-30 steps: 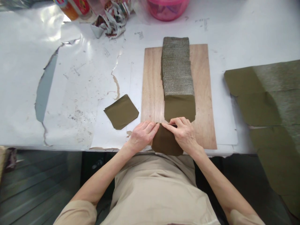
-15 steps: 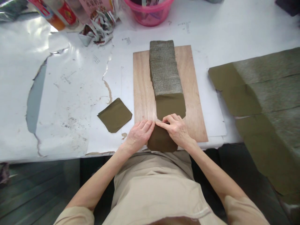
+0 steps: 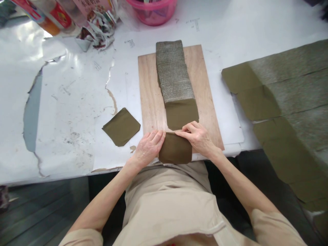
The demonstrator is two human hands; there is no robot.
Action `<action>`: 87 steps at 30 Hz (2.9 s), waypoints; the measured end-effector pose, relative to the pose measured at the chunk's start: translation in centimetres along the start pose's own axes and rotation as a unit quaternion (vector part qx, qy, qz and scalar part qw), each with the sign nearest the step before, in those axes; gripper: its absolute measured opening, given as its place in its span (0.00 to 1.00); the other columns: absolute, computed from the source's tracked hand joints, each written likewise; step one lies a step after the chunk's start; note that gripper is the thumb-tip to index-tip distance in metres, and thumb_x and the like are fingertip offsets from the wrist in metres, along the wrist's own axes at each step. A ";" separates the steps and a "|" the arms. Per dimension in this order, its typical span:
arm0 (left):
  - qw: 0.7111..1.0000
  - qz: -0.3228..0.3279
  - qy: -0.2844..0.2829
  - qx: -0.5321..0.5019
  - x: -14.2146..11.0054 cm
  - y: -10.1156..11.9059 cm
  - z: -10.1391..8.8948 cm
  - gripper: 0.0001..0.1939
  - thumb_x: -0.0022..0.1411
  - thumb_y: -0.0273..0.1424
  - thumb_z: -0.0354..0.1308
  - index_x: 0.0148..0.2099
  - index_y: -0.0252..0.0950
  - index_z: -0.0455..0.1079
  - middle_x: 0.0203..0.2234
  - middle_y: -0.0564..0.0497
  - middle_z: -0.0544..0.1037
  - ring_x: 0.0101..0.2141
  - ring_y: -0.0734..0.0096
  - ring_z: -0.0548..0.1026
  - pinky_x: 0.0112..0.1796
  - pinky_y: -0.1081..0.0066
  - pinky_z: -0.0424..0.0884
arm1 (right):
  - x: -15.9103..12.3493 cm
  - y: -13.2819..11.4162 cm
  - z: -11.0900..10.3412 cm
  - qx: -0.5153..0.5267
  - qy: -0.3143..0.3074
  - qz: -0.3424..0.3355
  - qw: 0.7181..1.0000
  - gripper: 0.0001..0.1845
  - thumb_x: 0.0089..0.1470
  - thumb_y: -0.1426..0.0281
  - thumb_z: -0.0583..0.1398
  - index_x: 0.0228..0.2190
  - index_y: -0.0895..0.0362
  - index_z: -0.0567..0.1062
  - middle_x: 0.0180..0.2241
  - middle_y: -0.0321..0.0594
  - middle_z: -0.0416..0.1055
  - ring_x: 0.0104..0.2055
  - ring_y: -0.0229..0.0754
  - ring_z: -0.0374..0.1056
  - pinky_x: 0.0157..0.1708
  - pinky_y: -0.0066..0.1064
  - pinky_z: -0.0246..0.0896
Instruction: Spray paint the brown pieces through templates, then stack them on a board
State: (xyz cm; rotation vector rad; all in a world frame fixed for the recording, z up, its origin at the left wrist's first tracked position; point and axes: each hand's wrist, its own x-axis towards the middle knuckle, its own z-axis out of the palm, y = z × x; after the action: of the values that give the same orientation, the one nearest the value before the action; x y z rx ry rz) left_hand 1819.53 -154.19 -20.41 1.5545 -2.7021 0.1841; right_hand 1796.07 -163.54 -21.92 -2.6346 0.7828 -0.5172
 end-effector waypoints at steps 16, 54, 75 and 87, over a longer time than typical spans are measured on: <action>0.998 0.031 -0.047 -0.008 0.6 -0.2 -0.7 0.23 0.66 0.23 0.51 0.62 0.26 0.61 0.50 0.37 0.72 0.51 0.53 0.69 0.48 0.58 0.69 | -0.6 1.2 -0.5 0.014 0.008 -0.022 1.000 0.15 0.66 0.72 0.53 0.47 0.52 0.77 0.37 0.42 0.71 0.40 0.42 0.62 0.41 0.34 0.60; 0.989 0.072 -0.125 -0.019 3.9 0.3 -1.6 0.26 0.66 0.24 0.50 0.66 0.32 0.56 0.46 0.41 0.72 0.46 0.57 0.70 0.43 0.60 0.69 | -1.8 2.4 -1.0 -0.007 0.018 -0.040 0.999 0.16 0.66 0.74 0.51 0.47 0.56 0.76 0.36 0.43 0.72 0.40 0.42 0.62 0.40 0.33 0.62; 0.983 0.069 -0.168 -0.011 5.5 1.2 -2.7 0.30 0.65 0.22 0.49 0.68 0.37 0.50 0.39 0.45 0.68 0.39 0.61 0.69 0.35 0.65 0.68 | -2.8 2.5 -1.6 -0.029 0.017 -0.022 0.999 0.15 0.65 0.74 0.53 0.46 0.53 0.77 0.37 0.43 0.73 0.40 0.42 0.63 0.40 0.34 0.61; 0.986 0.060 -0.158 0.010 6.1 2.0 -2.6 0.33 0.63 0.19 0.51 0.68 0.42 0.51 0.38 0.46 0.68 0.37 0.61 0.69 0.32 0.65 0.67 | -4.2 2.8 -2.1 -0.041 0.024 0.000 0.999 0.15 0.65 0.72 0.53 0.47 0.52 0.77 0.39 0.44 0.73 0.43 0.43 0.64 0.43 0.36 0.63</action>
State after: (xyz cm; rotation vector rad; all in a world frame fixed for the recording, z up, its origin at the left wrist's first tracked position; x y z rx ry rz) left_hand 1814.60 -158.11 -17.57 1.5449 -3.0449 -0.0384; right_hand 1790.61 -163.75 -22.25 -2.7061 0.8347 -0.5622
